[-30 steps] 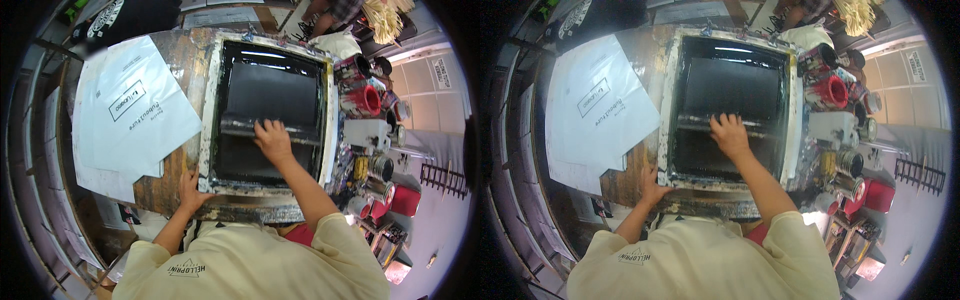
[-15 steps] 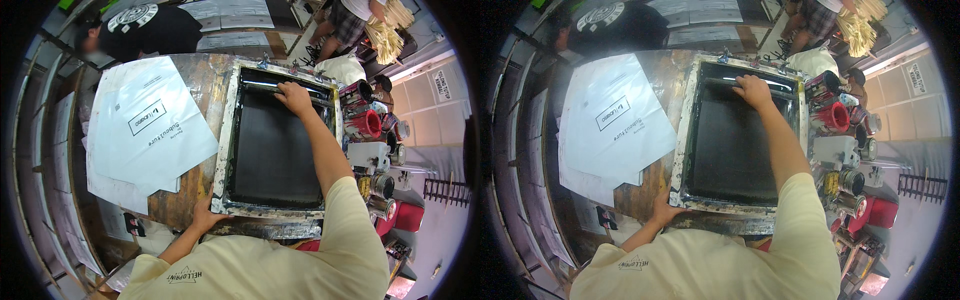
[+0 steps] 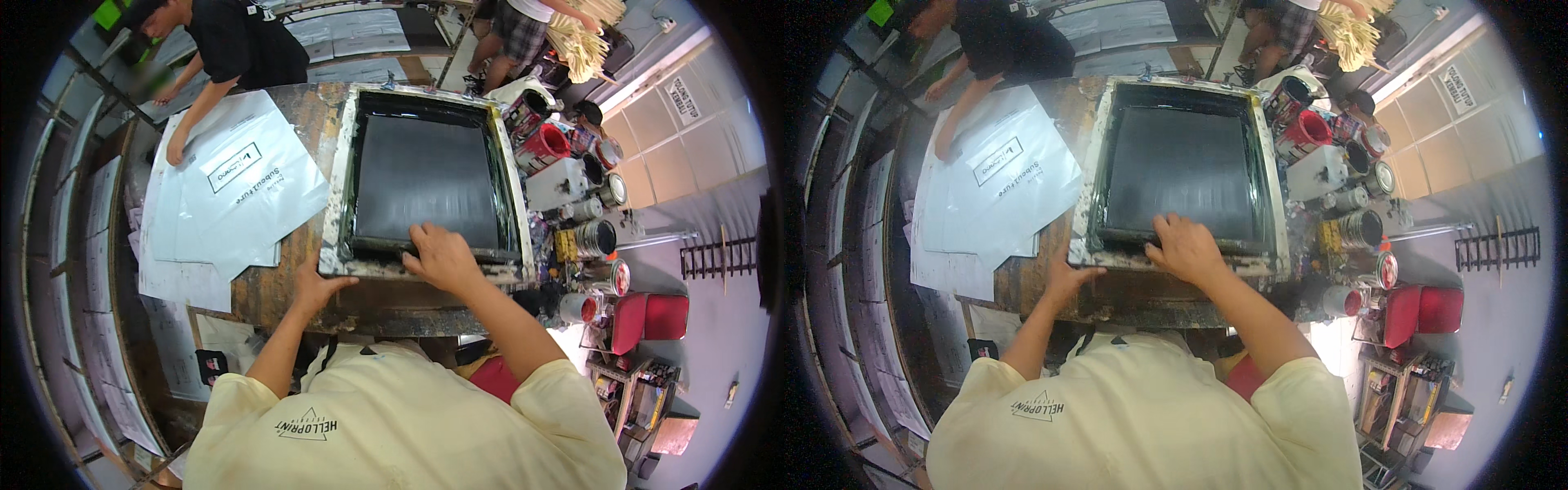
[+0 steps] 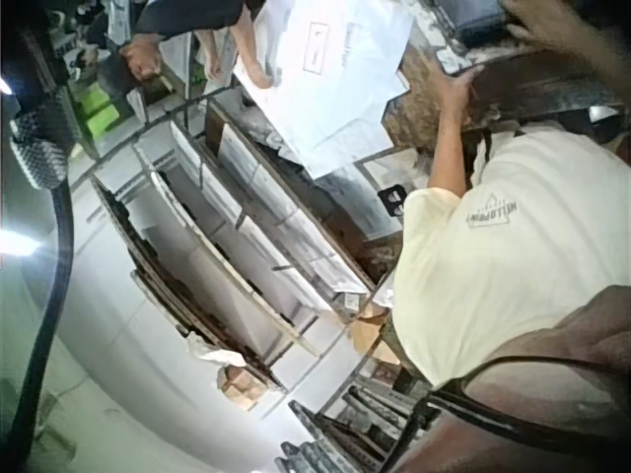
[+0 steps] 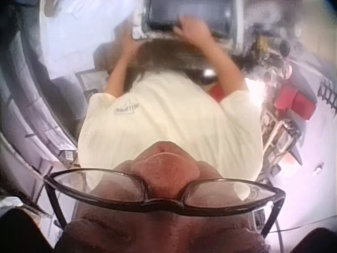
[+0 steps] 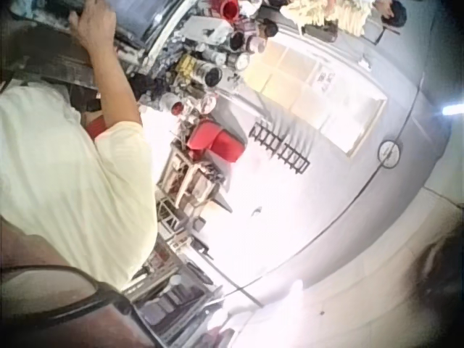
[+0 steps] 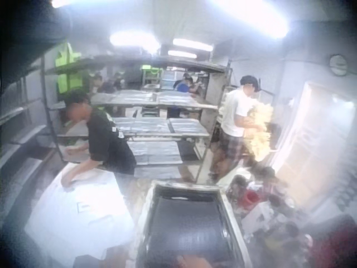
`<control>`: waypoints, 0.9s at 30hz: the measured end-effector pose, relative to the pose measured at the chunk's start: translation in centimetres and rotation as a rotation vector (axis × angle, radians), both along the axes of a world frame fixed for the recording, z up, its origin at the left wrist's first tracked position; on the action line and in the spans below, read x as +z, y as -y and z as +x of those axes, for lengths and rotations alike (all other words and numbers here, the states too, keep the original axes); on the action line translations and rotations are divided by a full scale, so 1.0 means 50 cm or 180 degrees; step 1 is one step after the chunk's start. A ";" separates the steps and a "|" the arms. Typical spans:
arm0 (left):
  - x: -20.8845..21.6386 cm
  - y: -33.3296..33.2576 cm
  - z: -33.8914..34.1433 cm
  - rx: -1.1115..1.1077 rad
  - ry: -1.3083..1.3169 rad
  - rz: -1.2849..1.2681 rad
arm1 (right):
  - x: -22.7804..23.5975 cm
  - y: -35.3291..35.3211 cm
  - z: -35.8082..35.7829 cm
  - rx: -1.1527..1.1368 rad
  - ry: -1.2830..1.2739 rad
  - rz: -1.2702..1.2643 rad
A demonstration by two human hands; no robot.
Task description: The person performs manual screen printing on white plastic mailers by positioning each sheet under a mesh frame, pulling a squeegee across the screen to apply black ink, and then lifting the frame to reveal the print.
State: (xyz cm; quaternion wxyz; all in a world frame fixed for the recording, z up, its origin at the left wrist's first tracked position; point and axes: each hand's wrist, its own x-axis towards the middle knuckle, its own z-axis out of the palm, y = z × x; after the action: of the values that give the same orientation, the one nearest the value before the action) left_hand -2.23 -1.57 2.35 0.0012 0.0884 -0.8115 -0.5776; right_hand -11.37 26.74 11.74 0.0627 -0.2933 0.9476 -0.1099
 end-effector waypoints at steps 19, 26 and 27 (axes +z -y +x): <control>-0.172 0.085 -0.113 -0.1538 -0.1130 -0.1752 | 0.382 0.054 -0.248 -0.0299 -0.2315 -0.0546; -0.145 0.071 -0.167 -0.1625 -0.0447 -0.1337 | 0.389 0.055 -0.262 -0.0142 -0.2353 -0.0670; -0.110 0.057 -0.185 -0.1524 -0.0501 -0.1210 | 0.387 0.055 -0.265 -0.0108 -0.2438 -0.0643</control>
State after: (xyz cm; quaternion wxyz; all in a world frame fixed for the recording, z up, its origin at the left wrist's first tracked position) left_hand -11.48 -4.43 -3.16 -0.0555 -0.1520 -0.9001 -0.4045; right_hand -24.63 23.98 31.07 -0.3262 -0.3020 0.8916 -0.0862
